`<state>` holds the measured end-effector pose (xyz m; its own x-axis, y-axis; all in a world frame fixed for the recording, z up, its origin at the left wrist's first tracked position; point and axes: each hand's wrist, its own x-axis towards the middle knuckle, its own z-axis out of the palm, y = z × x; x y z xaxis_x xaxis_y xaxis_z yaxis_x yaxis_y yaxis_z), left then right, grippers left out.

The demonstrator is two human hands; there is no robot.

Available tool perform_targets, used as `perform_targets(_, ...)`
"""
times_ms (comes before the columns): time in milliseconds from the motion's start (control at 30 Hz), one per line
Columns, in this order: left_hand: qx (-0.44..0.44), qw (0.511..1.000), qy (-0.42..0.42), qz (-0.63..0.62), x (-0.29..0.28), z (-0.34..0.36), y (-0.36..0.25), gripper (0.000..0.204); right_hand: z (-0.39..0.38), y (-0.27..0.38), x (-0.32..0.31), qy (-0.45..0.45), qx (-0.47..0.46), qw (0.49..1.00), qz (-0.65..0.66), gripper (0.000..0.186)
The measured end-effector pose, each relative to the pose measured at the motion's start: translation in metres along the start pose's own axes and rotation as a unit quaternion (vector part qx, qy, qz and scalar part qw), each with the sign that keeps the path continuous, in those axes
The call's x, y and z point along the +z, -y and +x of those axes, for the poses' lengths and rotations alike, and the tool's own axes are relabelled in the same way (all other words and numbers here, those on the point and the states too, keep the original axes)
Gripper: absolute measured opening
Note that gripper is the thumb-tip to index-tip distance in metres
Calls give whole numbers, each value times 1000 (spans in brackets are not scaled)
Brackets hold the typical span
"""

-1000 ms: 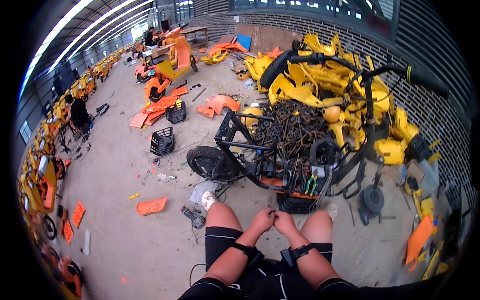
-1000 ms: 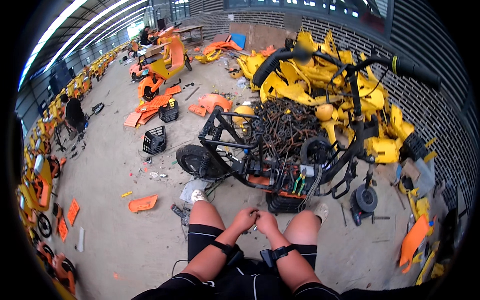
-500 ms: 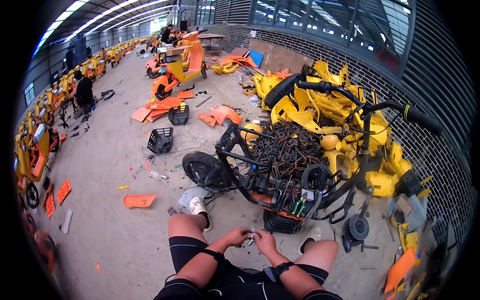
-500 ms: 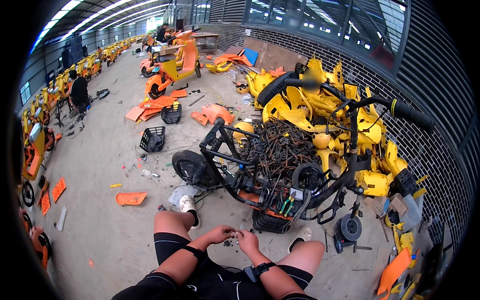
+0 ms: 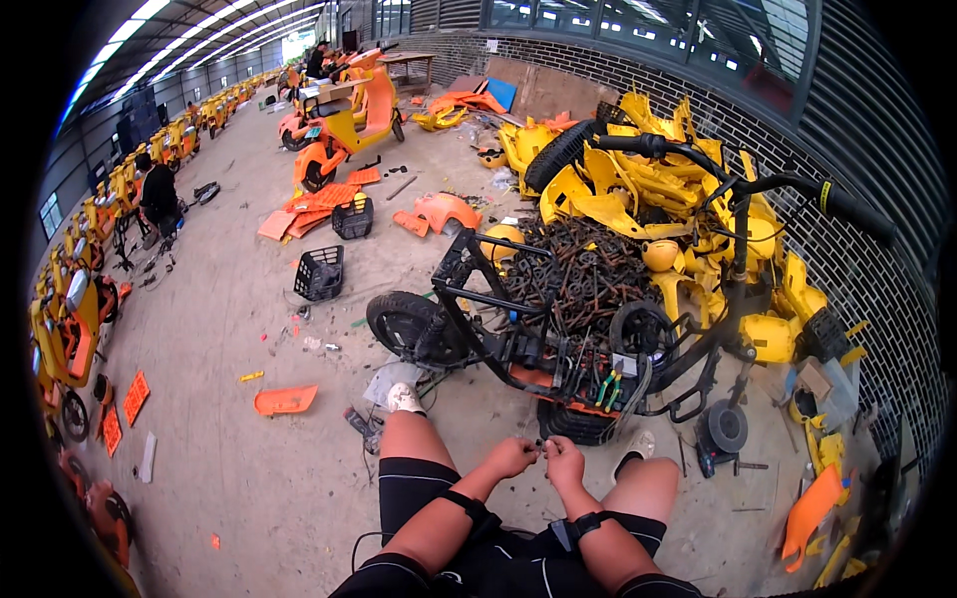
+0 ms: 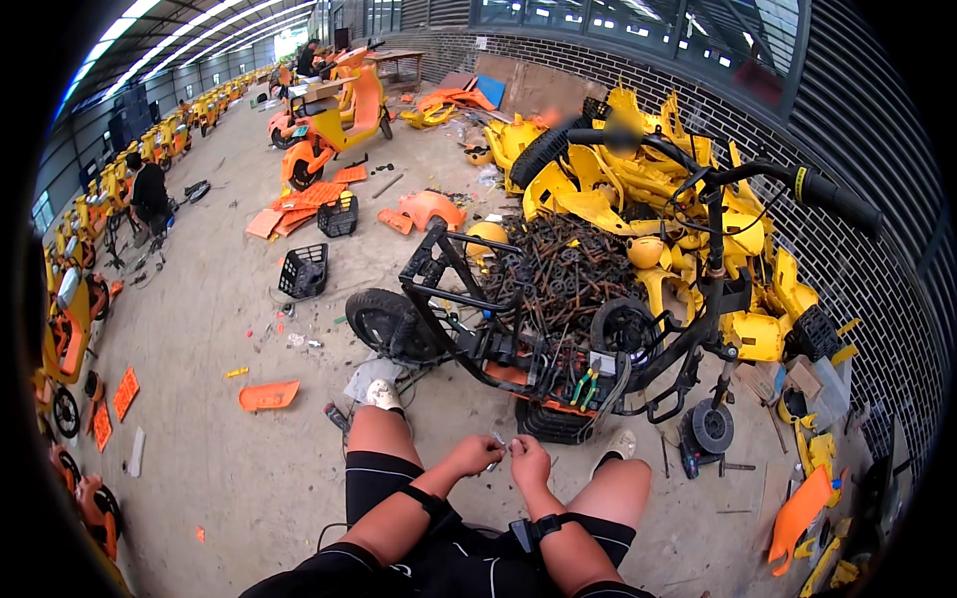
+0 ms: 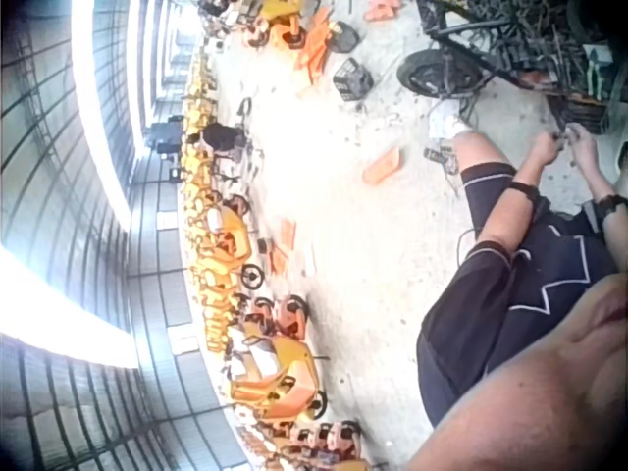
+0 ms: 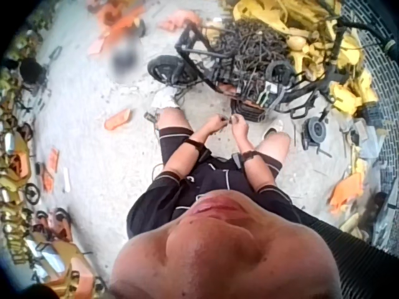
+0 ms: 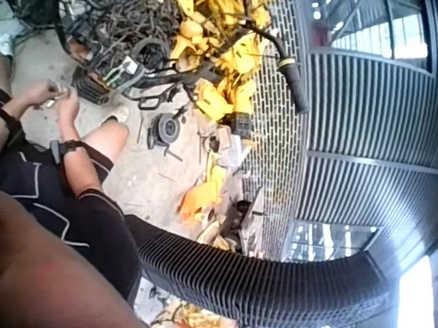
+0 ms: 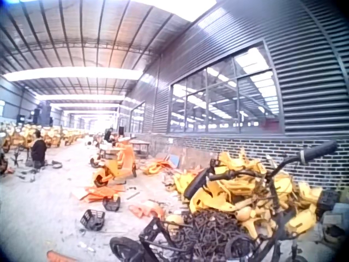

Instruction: The person, while sitting on the floor, uses pliers to manipulate wire connectors on the electrical components of a bicycle frame and attaches small metal clips.

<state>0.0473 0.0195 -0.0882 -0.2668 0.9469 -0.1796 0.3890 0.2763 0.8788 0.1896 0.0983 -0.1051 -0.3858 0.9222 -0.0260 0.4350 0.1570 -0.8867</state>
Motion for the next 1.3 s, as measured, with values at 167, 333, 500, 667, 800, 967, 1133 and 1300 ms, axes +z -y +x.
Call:
perform_targets(167, 15, 996, -49, 66, 7, -3, -7, 26, 5, -8, 19, 68, 169, 969, 168, 27)
perform_targets(333, -49, 998, -10, 36, -17, -10, -12, 29, 0, -10, 15, 184, 192, 947, 180, 25)
perform_targets(500, -18, 996, 77, -42, -30, 1, 31, 24, -3, 1, 6, 250, 180, 941, 141, 22)
perform_targets(667, -11, 995, 96, -5, -10, 22, 17, 21, 14, -24, -3, 199, 189, 952, 136, 22)
perform_targets(800, 47, 996, 48, 52, 5, 36, 21, 23, 24, -32, -2, 149, 174, 964, 136, 18)
perform_targets(967, 36, 991, 56, 120, 4, 36, -4, 24, 33, -32, -4, 143, 216, 950, 175, 17)
perform_targets(1133, 17, 994, 39, 102, 1, 36, -6, 24, 40, -38, -5, 185, 225, 927, 236, 18)
perform_targets(1300, -19, 996, -12, 83, -5, 35, -18, 27, 43, -26, -10, 195, 214, 910, 296, 14)
